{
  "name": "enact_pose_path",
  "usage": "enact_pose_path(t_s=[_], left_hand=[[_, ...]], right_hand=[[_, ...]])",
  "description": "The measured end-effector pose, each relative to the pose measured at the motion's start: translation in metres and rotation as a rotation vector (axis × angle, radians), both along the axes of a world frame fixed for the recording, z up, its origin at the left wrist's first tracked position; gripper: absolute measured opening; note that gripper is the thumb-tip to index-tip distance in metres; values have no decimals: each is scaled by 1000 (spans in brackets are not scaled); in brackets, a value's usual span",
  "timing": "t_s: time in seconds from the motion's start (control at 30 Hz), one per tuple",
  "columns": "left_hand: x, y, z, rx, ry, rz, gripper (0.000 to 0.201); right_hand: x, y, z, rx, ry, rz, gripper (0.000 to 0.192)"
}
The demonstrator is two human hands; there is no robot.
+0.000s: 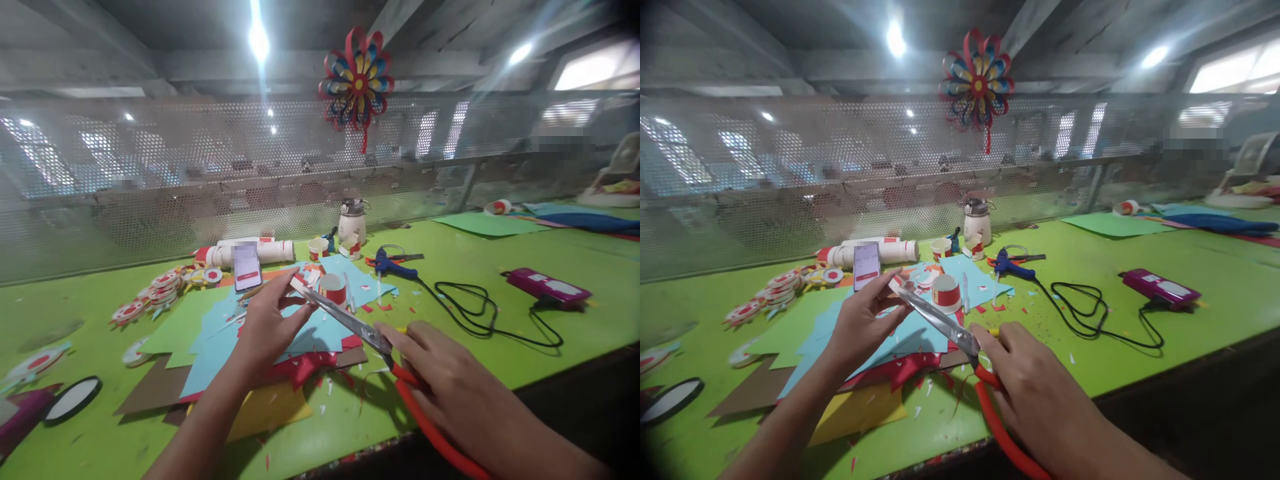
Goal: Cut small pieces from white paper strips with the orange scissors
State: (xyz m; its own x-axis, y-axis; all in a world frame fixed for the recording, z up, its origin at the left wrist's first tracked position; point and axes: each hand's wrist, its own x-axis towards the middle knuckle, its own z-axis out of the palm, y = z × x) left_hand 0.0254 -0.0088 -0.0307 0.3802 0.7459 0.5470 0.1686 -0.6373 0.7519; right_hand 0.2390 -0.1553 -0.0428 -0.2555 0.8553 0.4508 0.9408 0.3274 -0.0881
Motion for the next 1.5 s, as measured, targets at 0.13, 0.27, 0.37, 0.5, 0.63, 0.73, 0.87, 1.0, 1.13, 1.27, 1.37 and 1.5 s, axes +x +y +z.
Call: enact_pose_path(t_s=[0.13,0.27,0.37,0.5,0.63,0.73,0.87,1.0,1.13,1.27,1.37,1.5], left_hand=[[-1,0,0,9,50,-25,58],[-2,-2,1,-1,99,-50,58],[-2,-3,2,-20,124,-63,58],[-1,-3,1,-12,128,-64,58],[-1,-3,0,-6,161,-51,50],[-1,-4,1,0,162,-60,44],[1,-6,2,0,126,-79,42],[3,-6,2,-26,102,-91,41],[3,-6,2,-48,102,-93,41],[3,-7,2,-32,99,-86,41],[3,-6,1,-21,96,-86,44],[4,-5,1,-39,78,-89,47]], right_hand=[[4,0,2,-54,29,6,46],[8,2,0,-55,38,11,47],[11,3,0,-36,19,9,48],[12,3,2,-66,20,11,47],[13,4,2,-54,8,19,46],[14,5,1,-34,0,36,45],[14,6,0,-25,-6,50,43],[13,4,0,-17,-14,42,41],[13,3,0,-4,-12,42,41],[16,4,1,17,-49,37,39],[16,5,0,16,-56,37,39],[15,4,0,-10,-31,31,40]])
